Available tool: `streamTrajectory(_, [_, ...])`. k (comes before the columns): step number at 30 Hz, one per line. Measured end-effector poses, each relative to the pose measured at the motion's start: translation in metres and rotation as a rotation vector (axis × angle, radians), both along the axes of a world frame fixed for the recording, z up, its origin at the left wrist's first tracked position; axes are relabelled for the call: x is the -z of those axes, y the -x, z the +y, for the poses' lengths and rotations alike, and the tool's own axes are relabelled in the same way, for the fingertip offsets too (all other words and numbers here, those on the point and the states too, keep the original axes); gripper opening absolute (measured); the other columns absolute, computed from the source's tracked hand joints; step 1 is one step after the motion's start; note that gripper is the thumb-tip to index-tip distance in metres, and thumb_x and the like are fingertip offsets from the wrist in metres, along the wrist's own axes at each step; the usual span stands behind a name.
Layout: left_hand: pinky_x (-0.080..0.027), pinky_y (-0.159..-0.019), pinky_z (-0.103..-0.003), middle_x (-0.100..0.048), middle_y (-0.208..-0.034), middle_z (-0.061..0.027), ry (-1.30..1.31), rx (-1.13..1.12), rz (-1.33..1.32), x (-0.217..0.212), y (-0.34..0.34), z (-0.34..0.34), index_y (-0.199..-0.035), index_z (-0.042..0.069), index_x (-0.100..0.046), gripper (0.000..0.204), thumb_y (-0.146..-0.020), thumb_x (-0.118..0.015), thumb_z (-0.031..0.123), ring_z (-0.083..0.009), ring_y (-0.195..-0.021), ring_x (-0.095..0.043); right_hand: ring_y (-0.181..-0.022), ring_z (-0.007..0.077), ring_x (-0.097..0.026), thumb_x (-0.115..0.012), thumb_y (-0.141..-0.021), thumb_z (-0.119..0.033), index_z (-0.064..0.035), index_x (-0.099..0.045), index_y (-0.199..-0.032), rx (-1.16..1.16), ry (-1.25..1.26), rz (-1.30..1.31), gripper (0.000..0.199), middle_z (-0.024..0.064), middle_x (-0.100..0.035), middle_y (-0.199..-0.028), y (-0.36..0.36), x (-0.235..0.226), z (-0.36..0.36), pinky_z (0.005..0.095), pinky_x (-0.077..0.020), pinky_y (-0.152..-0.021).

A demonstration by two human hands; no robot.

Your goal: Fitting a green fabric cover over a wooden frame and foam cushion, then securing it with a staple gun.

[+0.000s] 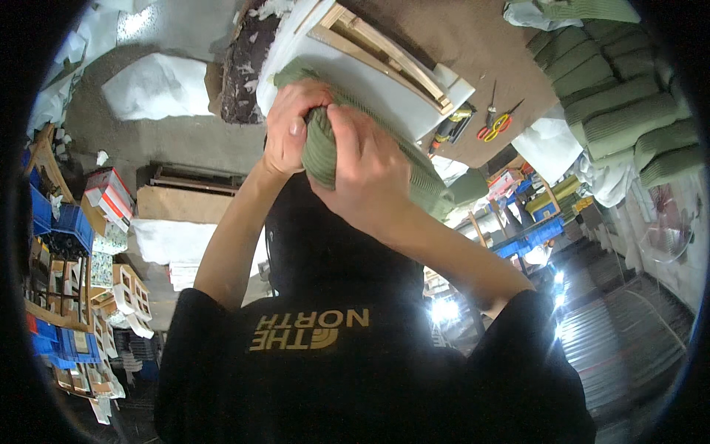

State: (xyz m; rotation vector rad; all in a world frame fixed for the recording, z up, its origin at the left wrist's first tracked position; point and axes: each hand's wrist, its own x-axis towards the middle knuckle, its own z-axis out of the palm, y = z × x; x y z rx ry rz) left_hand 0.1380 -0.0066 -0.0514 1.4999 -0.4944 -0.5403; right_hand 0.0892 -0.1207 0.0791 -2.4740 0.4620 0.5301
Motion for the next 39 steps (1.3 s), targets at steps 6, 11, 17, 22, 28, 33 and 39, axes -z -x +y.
streamTrajectory(6, [-0.043,-0.090,-0.046,-0.064,-0.105,-0.0195,-0.155,-0.121,-0.021,0.017,0.014,0.007,-0.104,0.000,-0.063,0.047,-0.100,-0.031,0.035,-0.0389,-0.103,-0.058,-0.101,0.0381,-0.065,-0.084,-0.064,-0.011,-0.0001,-0.046,-0.133,-0.043,-0.049,-0.058,0.080,0.0217,-0.060,-0.118,-0.011,0.003,-0.001,0.0410,-0.0561,-0.083])
streamTrajectory(11, [-0.046,-0.088,-0.037,-0.064,-0.102,-0.0181,-0.555,-0.524,0.472,0.023,0.056,0.013,-0.116,-0.005,-0.056,0.039,-0.103,-0.046,0.031,-0.0254,-0.097,-0.061,-0.106,0.0422,-0.064,-0.082,-0.066,-0.005,0.0048,-0.049,-0.128,-0.081,-0.088,-0.307,0.070,0.0280,-0.059,-0.124,0.010,0.014,-0.003,0.0436,-0.0553,-0.090])
streamTrajectory(17, [-0.047,-0.083,-0.031,-0.064,-0.100,-0.0073,-0.360,-0.503,1.114,0.033,0.048,0.018,-0.118,-0.003,-0.055,0.047,-0.101,-0.055,0.041,-0.0146,-0.092,-0.060,-0.106,0.0406,-0.066,-0.080,-0.063,0.005,-0.0010,-0.056,-0.121,-0.035,-0.236,-0.179,0.063,0.0289,-0.060,-0.124,0.008,-0.008,-0.019,0.0406,-0.0562,-0.087])
streamTrajectory(22, [-0.048,-0.084,-0.032,-0.063,-0.105,-0.0038,-0.018,-0.720,1.295,0.011,0.058,0.018,-0.120,0.004,-0.053,0.047,-0.101,-0.051,0.047,-0.0119,-0.096,-0.060,-0.107,0.0427,-0.066,-0.079,-0.065,0.004,0.0007,-0.055,-0.117,-0.082,-0.262,-0.215,0.058,0.0324,-0.058,-0.125,0.000,-0.028,-0.023,0.0417,-0.0558,-0.088])
streamTrajectory(28, [-0.050,-0.074,-0.026,-0.064,-0.098,-0.0014,0.068,-0.782,1.312,0.010,0.058,0.011,-0.117,0.002,-0.055,0.048,-0.104,-0.043,0.047,-0.0085,-0.086,-0.061,-0.100,0.0397,-0.066,-0.080,-0.062,0.000,-0.0047,-0.062,-0.109,0.005,-0.248,-0.348,0.050,0.0260,-0.062,-0.119,-0.012,-0.008,-0.018,0.0407,-0.0569,-0.084])
streamTrajectory(33, [-0.050,-0.073,-0.026,-0.069,-0.100,-0.0064,0.134,-0.831,1.206,0.014,0.039,0.002,-0.110,-0.004,-0.061,0.048,-0.105,-0.045,0.041,-0.0111,-0.084,-0.063,-0.101,0.0389,-0.066,-0.081,-0.064,-0.003,-0.0056,-0.059,-0.114,-0.084,-0.143,-0.398,0.055,0.0250,-0.061,-0.121,-0.013,0.009,-0.013,0.0419,-0.0563,-0.083])
streamTrajectory(39, [-0.049,-0.068,-0.025,-0.069,-0.089,-0.0057,0.024,-0.929,1.079,0.013,0.016,0.001,-0.097,-0.004,-0.066,0.044,-0.106,-0.046,0.034,-0.0085,-0.074,-0.059,-0.105,0.0412,-0.063,-0.080,-0.070,-0.009,-0.0052,-0.045,-0.124,-0.255,-0.074,-0.435,0.064,0.0307,-0.058,-0.120,0.004,0.025,0.004,0.0444,-0.0553,-0.084])
